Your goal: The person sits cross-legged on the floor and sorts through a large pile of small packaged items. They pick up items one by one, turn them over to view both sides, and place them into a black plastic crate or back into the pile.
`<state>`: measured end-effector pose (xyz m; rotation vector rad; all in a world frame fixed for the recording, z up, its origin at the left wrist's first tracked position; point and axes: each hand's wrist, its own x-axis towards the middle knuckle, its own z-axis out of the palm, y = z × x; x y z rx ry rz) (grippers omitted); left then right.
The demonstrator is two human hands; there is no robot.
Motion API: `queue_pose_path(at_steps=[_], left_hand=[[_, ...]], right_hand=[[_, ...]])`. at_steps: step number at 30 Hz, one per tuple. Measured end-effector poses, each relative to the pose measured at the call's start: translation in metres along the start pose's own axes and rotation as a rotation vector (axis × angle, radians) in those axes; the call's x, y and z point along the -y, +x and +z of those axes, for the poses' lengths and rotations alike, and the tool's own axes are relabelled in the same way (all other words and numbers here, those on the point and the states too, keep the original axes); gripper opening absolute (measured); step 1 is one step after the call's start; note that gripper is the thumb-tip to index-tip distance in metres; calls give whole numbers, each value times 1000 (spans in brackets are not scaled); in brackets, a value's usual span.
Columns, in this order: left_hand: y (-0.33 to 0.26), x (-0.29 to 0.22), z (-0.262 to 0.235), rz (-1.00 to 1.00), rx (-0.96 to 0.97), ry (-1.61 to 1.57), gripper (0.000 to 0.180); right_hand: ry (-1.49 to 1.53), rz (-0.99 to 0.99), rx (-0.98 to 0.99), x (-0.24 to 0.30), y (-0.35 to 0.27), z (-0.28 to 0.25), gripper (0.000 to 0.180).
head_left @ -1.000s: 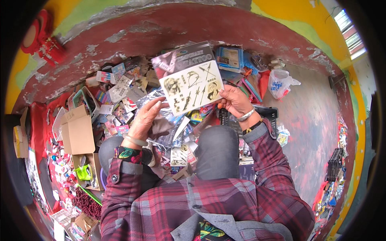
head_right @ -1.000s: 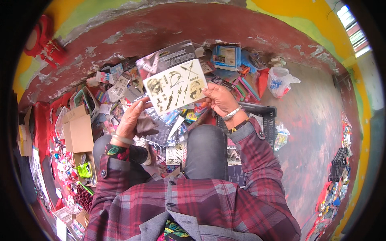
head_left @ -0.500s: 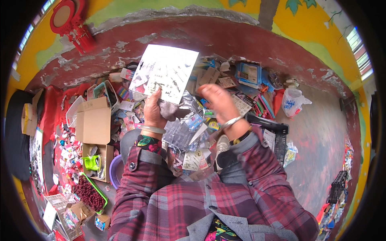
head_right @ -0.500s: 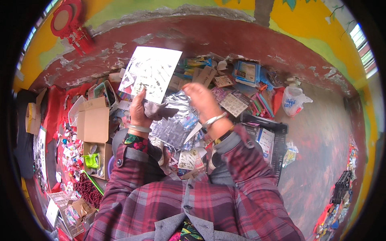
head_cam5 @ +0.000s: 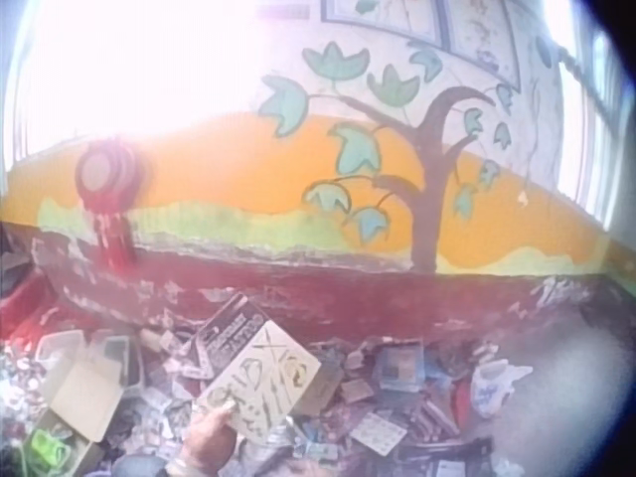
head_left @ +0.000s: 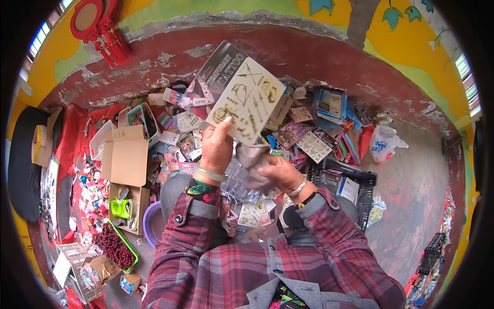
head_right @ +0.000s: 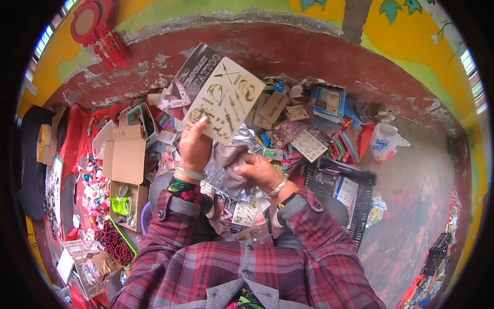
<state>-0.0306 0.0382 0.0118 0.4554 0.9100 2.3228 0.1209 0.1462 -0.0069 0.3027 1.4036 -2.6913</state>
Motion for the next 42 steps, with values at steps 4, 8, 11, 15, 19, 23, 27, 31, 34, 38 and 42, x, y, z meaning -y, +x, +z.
queue_pose_path(at_steps=[4,8,11,15,19,23,27,31,34,38,42], left_hand=[[0,-20,-7,111,4,210,27],[-5,-18,-7,44,37,209,34],[-6,-10,-5,-156,42,-24,36],[-13,4,6,-299,142,-193,39],[-21,7,16,-383,303,-337,51],[-21,7,24,-376,151,-386,70],[-18,11,6,-462,373,-444,75],[-23,18,14,-483,286,-538,70],[-33,23,27,-526,128,-488,67],[-34,27,24,-597,160,-399,64],[-36,19,19,-633,243,-152,45]], right_hand=[[18,-79,-10,31,-24,-7,32],[151,-525,-177,67,-28,6,45],[70,-609,-276,79,-34,-1,43],[-487,-766,-307,66,-23,9,38],[-1294,-849,-330,25,7,7,42],[-1599,-899,-216,27,4,12,53],[-1577,-855,-55,24,2,20,52],[-1582,-937,-115,23,8,15,53],[-1731,-917,-264,32,6,18,47],[-1695,-929,-493,39,9,14,47],[-1494,-1004,-688,43,10,4,45]])
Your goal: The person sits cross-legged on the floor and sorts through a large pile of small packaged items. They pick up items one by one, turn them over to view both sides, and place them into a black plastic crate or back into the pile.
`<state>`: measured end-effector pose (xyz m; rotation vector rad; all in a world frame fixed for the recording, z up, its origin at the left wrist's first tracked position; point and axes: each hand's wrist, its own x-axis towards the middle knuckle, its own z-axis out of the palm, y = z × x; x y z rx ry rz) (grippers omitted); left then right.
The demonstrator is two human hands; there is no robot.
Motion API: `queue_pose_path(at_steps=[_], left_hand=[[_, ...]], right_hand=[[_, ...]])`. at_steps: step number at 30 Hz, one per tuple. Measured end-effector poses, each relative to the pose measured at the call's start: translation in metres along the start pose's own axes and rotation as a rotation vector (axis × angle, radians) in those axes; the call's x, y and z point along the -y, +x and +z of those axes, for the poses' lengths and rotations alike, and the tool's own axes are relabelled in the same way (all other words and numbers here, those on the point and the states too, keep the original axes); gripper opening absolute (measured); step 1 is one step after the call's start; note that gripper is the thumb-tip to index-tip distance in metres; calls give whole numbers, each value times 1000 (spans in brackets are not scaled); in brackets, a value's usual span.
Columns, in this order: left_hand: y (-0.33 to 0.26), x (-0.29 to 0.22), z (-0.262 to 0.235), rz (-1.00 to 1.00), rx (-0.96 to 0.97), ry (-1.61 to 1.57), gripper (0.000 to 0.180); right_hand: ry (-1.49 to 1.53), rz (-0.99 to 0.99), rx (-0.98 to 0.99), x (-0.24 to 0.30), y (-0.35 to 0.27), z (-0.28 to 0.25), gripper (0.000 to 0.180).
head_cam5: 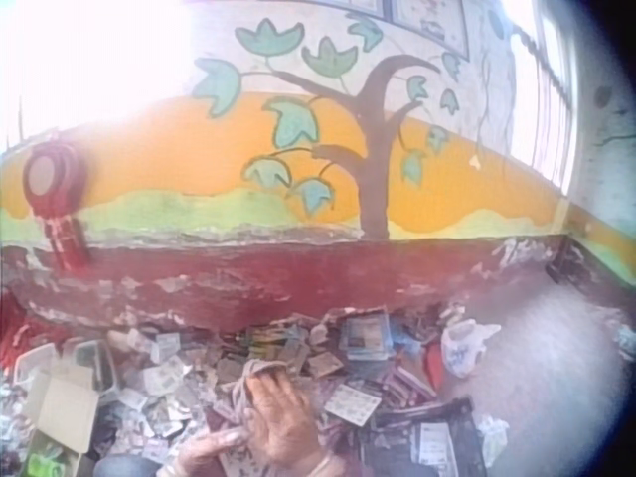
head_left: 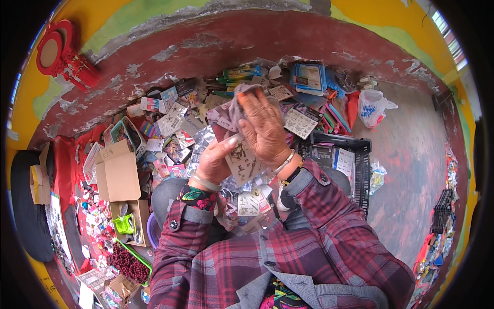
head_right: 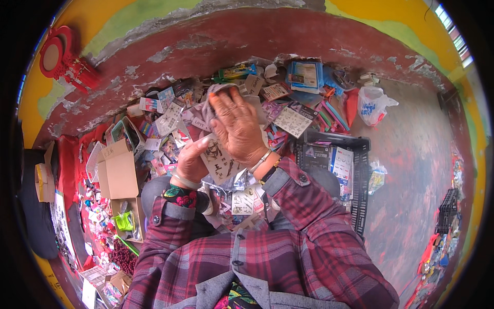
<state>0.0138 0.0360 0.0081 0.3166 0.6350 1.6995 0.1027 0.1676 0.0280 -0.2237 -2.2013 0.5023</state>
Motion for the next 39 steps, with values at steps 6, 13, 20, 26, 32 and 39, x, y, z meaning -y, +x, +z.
queue_pose_path(at_steps=[6,13,20,26,32,39], left_hand=[[1,0,-6,40,-52,199,33],[0,9,-12,-36,41,182,39],[-7,-8,8,43,-79,185,51],[-13,-17,-1,95,-130,212,50],[-16,-26,-9,211,-184,149,34],[-13,-26,-14,185,-224,118,37]], right_hand=[[266,85,4,5,-8,-1,40],[86,-152,187,21,-2,-4,36],[172,241,-45,-17,2,-2,38],[392,520,59,-39,-2,-3,37],[717,722,-60,-77,-7,-10,31],[880,680,-428,-43,19,-42,39]])
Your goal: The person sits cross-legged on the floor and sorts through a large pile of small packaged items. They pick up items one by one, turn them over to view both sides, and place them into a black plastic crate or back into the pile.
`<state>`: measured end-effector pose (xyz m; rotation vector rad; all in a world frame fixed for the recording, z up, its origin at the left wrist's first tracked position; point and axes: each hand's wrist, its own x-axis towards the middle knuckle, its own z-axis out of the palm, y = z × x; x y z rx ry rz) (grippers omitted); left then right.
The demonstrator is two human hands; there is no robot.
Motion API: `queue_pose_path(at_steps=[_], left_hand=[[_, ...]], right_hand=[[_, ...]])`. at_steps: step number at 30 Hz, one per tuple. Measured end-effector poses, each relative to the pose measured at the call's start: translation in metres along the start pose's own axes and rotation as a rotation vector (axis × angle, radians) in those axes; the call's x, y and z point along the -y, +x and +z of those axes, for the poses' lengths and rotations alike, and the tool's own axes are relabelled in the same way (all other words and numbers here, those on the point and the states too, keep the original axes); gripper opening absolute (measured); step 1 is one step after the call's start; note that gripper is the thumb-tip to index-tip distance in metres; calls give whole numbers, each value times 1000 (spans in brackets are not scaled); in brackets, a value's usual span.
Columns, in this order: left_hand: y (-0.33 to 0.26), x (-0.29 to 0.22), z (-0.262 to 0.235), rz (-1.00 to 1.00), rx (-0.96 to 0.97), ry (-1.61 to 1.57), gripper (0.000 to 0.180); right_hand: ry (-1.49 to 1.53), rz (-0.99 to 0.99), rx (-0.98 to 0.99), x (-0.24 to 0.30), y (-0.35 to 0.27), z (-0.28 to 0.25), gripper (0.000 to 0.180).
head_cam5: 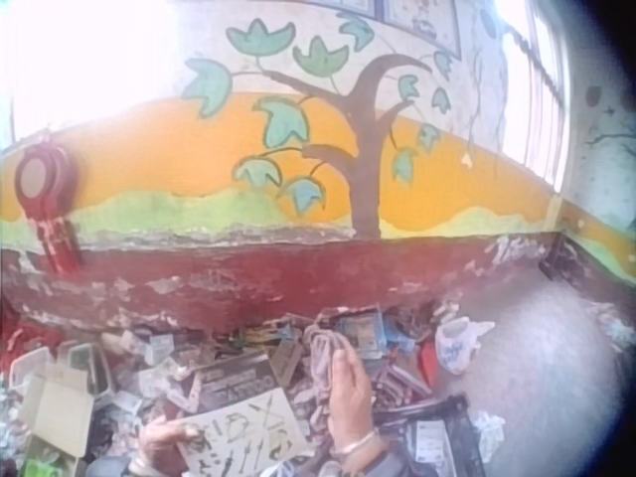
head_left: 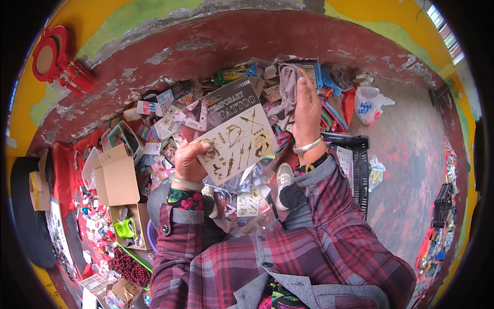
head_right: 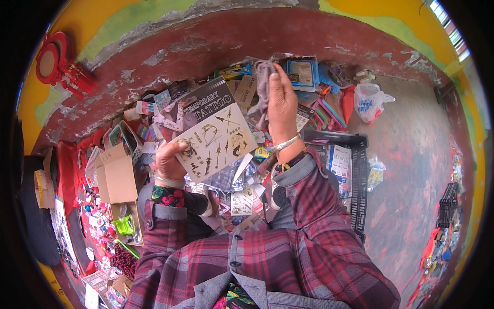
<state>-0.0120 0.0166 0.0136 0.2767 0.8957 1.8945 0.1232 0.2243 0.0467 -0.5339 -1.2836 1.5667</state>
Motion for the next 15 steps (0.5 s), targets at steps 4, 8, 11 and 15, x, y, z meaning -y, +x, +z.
queue_pose_path(at_steps=[4,8,11,15], left_hand=[[6,10,-11,11,5,223,38],[0,12,4,-107,99,106,35],[-2,13,12,78,196,384,38],[1,14,-10,222,288,771,40]], right_hand=[[-530,-277,157,-16,-13,15,37],[-753,-562,304,-25,-28,28,35],[-697,-531,336,-26,-38,33,35],[-584,-516,277,-20,-41,36,36]])
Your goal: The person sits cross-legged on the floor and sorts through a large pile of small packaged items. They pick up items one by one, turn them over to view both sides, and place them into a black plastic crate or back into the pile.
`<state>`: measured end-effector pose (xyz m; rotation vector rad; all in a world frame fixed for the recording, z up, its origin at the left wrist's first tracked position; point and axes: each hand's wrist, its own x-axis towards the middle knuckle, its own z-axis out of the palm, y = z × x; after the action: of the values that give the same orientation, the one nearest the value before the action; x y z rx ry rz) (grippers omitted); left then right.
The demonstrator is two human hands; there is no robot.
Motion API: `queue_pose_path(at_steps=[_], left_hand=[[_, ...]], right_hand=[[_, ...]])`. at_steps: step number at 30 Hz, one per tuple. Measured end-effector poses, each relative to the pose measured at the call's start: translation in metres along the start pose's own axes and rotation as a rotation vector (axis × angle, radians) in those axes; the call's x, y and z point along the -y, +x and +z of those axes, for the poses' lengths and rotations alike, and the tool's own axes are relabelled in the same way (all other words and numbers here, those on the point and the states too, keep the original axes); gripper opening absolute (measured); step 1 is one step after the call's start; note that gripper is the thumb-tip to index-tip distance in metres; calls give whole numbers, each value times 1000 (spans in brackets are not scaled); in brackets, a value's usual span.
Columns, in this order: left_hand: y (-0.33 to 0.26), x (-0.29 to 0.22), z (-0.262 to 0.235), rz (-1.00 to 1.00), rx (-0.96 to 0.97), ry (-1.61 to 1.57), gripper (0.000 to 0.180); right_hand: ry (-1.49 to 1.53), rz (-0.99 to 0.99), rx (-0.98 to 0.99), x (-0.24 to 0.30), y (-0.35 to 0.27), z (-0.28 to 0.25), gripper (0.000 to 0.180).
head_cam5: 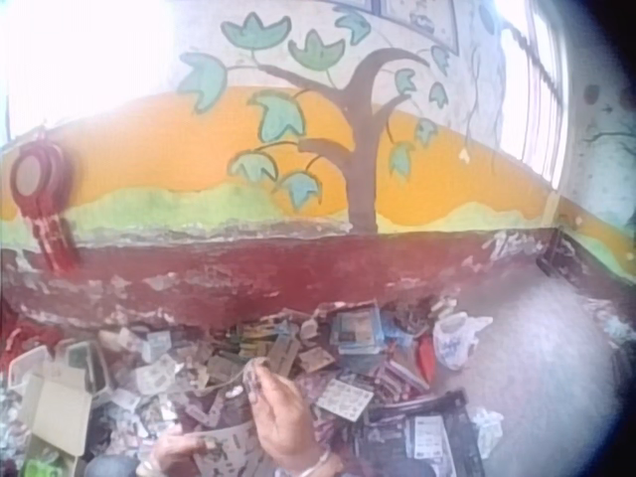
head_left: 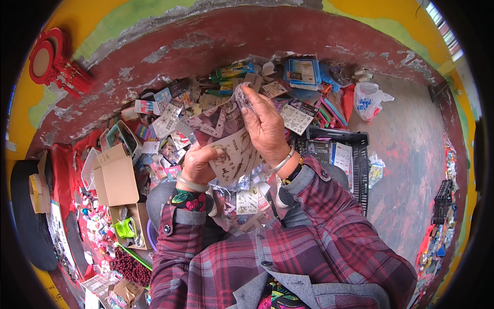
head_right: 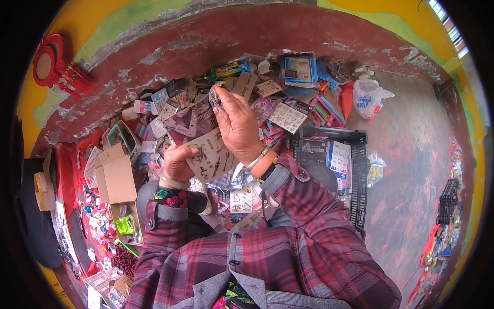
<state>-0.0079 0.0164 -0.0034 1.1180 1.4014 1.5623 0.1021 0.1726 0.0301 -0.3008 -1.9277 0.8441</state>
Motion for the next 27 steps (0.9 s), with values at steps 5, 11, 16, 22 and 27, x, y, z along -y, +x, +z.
queue_pose_path(at_steps=[5,11,16,22,27], left_hand=[[8,-17,14,-301,-144,-736,43],[12,-6,9,-190,-60,-1152,42],[18,-4,6,-100,-220,-1211,43],[19,-6,-1,12,-119,-1284,47],[24,-15,8,49,-253,-1267,47]], right_hand=[[18,86,-18,-10,3,-3,38],[-169,-201,60,4,-14,11,43],[-71,-308,359,27,-45,29,45],[-147,-314,425,30,-43,28,46],[-412,-287,265,15,-26,19,47]])
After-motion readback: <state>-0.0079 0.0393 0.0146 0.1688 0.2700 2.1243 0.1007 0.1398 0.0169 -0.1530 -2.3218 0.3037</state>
